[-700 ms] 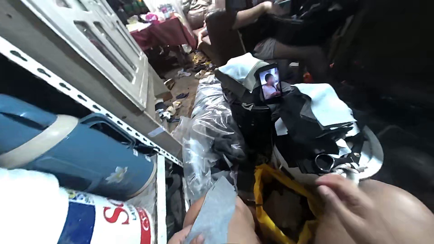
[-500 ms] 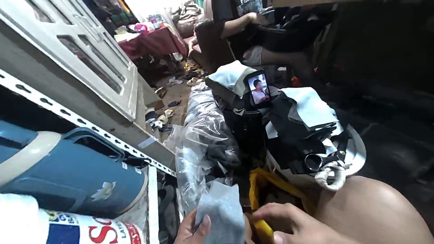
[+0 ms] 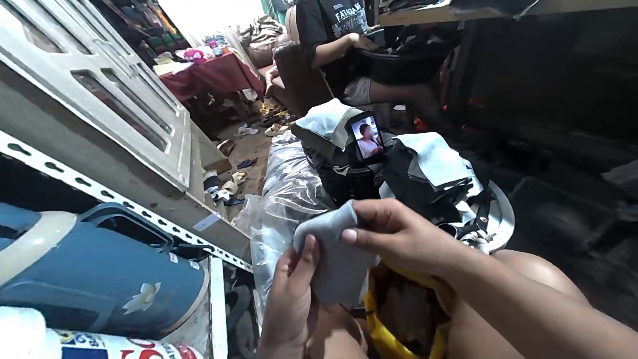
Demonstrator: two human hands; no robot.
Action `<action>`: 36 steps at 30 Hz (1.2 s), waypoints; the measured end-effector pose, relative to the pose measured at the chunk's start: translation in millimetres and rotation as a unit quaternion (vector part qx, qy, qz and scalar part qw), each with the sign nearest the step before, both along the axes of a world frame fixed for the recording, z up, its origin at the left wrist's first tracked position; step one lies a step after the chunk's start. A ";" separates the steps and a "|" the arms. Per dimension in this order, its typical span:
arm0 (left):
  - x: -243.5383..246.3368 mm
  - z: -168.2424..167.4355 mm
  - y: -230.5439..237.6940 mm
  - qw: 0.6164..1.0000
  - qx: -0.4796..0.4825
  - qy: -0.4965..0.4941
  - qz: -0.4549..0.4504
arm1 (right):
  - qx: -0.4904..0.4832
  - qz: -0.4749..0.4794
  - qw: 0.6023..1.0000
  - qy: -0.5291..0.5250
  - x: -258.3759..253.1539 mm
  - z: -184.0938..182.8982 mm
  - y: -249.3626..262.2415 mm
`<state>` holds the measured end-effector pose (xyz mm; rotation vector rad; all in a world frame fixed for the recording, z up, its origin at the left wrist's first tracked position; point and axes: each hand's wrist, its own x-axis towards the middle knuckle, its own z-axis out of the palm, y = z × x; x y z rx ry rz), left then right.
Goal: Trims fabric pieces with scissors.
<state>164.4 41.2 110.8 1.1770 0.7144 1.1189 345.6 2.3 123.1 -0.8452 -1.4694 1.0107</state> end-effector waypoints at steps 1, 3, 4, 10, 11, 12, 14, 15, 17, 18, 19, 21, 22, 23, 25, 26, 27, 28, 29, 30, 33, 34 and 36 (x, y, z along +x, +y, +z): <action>5.4 6.3 3.5 0.999 0.037 0.012 0.016 | 0.020 0.003 1.000 0.000 3.8 3.3 2.9; 12.6 14.9 11.9 0.993 0.109 0.017 0.044 | 0.024 -0.003 1.000 -0.004 8.6 10.3 6.6; 15.0 16.5 16.5 0.986 0.151 0.023 0.061 | 0.022 -0.018 1.000 -0.006 9.6 12.8 8.1; 9.0 26.6 37.9 0.936 0.336 0.085 0.055 | 0.026 0.023 0.997 0.062 7.1 3.2 14.7; 8.7 30.2 36.6 0.939 0.328 0.083 0.059 | -0.005 0.031 0.998 0.053 4.7 -1.6 15.4; 7.7 33.8 36.0 0.942 0.319 0.085 0.063 | -0.042 0.035 0.998 0.043 2.8 -6.2 16.5; 7.2 42.1 34.4 0.957 0.274 0.065 0.065 | -0.084 0.036 0.995 0.036 1.8 -16.6 21.2; 8.1 47.6 33.0 0.969 0.233 0.044 0.063 | -0.090 0.033 0.995 0.041 2.0 -22.1 23.9; 9.9 58.6 32.0 0.988 0.141 0.003 0.068 | -0.088 0.036 0.994 0.061 2.9 -30.9 29.2; 10.7 62.7 33.0 0.992 0.104 -0.014 0.072 | -0.085 0.041 0.993 0.066 3.9 -33.9 32.1; 12.0 65.8 34.2 0.994 0.075 -0.028 0.079 | -0.084 0.046 0.993 0.065 5.5 -36.0 35.1; 13.8 69.4 37.1 0.995 0.048 -0.043 0.082 | -0.085 0.045 0.994 0.053 8.6 -37.9 40.0; 14.1 70.2 38.5 0.995 0.046 -0.043 0.081 | -0.082 0.035 0.995 0.047 9.8 -39.4 42.3; 14.0 70.7 39.3 0.995 0.046 -0.040 0.078 | -0.077 0.016 0.996 0.041 10.2 -40.8 44.3; 13.5 71.0 40.0 0.995 0.052 -0.036 0.071 | -0.062 -0.018 0.998 0.021 11.4 -41.9 46.8; 13.5 71.3 39.8 0.995 0.056 -0.037 0.068 | -0.053 -0.018 0.998 0.014 12.8 -42.6 48.5; 13.3 71.5 39.8 0.995 0.061 -0.038 0.064 | -0.042 -0.005 0.999 0.011 14.6 -43.8 50.5; 13.2 72.1 39.4 0.995 0.068 -0.039 0.063 | -0.029 0.012 0.999 0.013 16.0 -46.2 52.9; 13.3 73.0 39.2 0.994 0.075 -0.038 0.063 | -0.018 0.028 0.999 0.026 16.5 -49.7 55.8; 13.5 74.2 39.3 0.994 0.079 -0.037 0.067 | -0.015 0.046 0.998 0.046 16.5 -52.0 58.7; 12.0 78.8 43.1 0.993 0.078 -0.040 0.081 | -0.040 0.080 0.992 0.084 16.2 -48.3 60.6; 11.0 80.1 45.2 0.993 0.071 -0.045 0.086 | -0.048 0.074 0.993 0.084 16.2 -45.8 60.0; 8.6 81.4 50.3 0.993 0.048 -0.056 0.091 | -0.048 0.063 0.993 0.087 15.9 -42.4 59.6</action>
